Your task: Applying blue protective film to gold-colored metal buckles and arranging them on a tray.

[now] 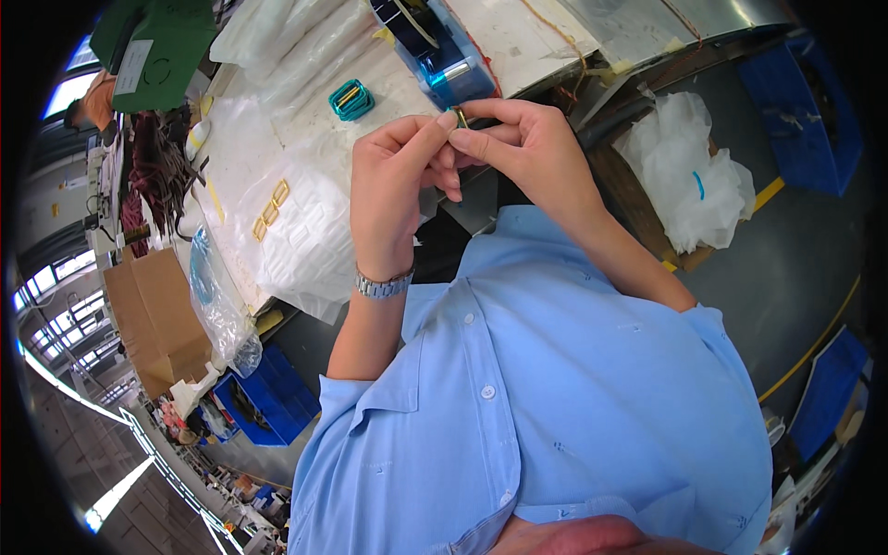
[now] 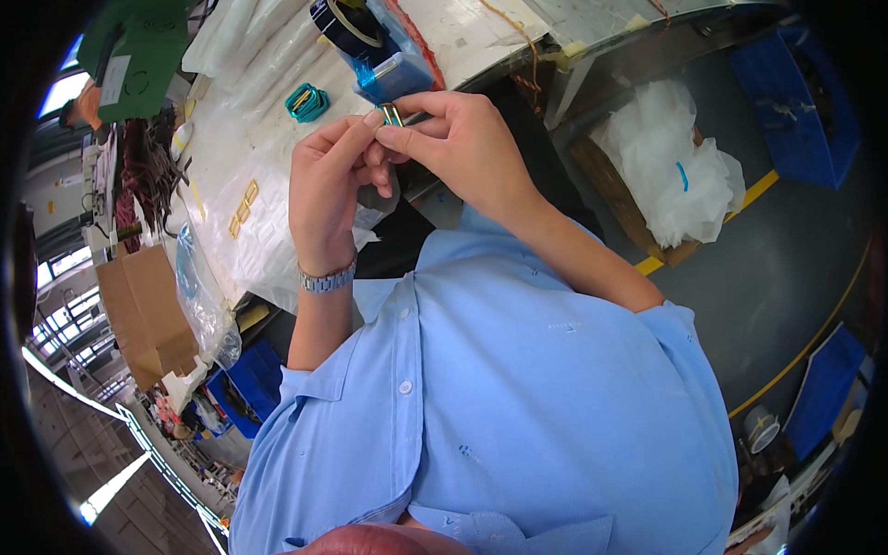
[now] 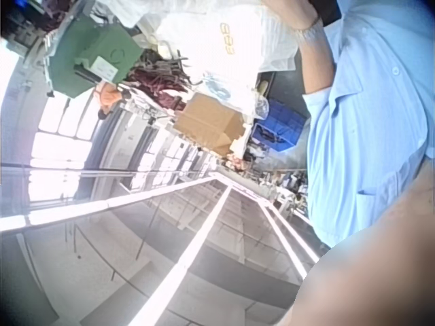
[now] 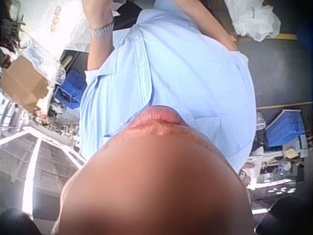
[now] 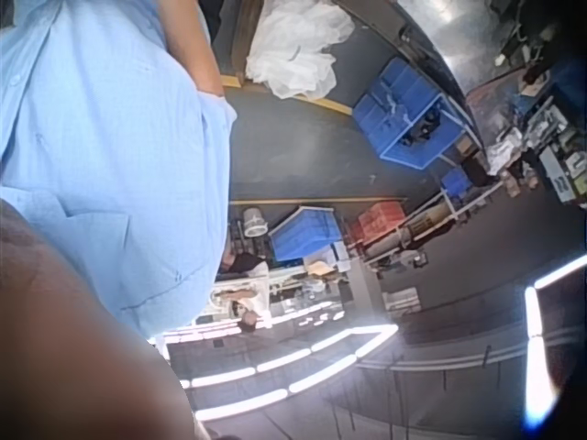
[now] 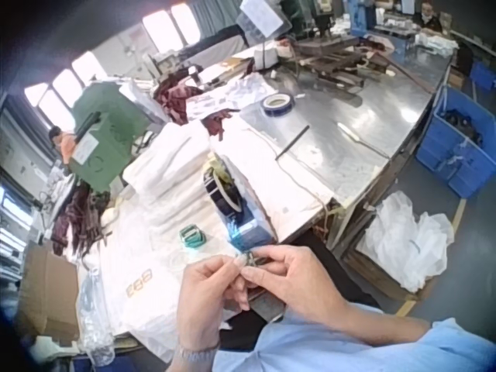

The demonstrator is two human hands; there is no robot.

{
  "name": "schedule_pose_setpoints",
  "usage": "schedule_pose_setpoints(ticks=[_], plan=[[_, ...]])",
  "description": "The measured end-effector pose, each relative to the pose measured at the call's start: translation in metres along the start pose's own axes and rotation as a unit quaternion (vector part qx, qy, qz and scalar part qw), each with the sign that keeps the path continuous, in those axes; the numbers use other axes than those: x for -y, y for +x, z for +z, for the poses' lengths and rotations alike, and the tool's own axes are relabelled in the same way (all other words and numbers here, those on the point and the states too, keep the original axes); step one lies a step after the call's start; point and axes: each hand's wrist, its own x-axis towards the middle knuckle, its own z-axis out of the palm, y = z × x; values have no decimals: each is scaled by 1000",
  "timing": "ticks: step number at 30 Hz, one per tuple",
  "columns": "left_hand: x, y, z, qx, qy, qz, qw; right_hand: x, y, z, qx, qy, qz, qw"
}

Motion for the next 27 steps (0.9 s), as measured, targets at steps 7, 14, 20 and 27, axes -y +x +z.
schedule_pose_setpoints(ticks=[7,14,20,27], plan=[[2,12,-7,19,-41,-34,998,-2,9,-1,4,-8,3,1000],[-6,24,-13,41,-78,-78,993,2,11,4,-27,-69,-43,996],[-8,29,-14,53,-109,-107,987,6,12,7,-37,-71,-61,995],[20,30,-12,51,-131,-155,978,-7,4,-5,-30,-91,2,995]])
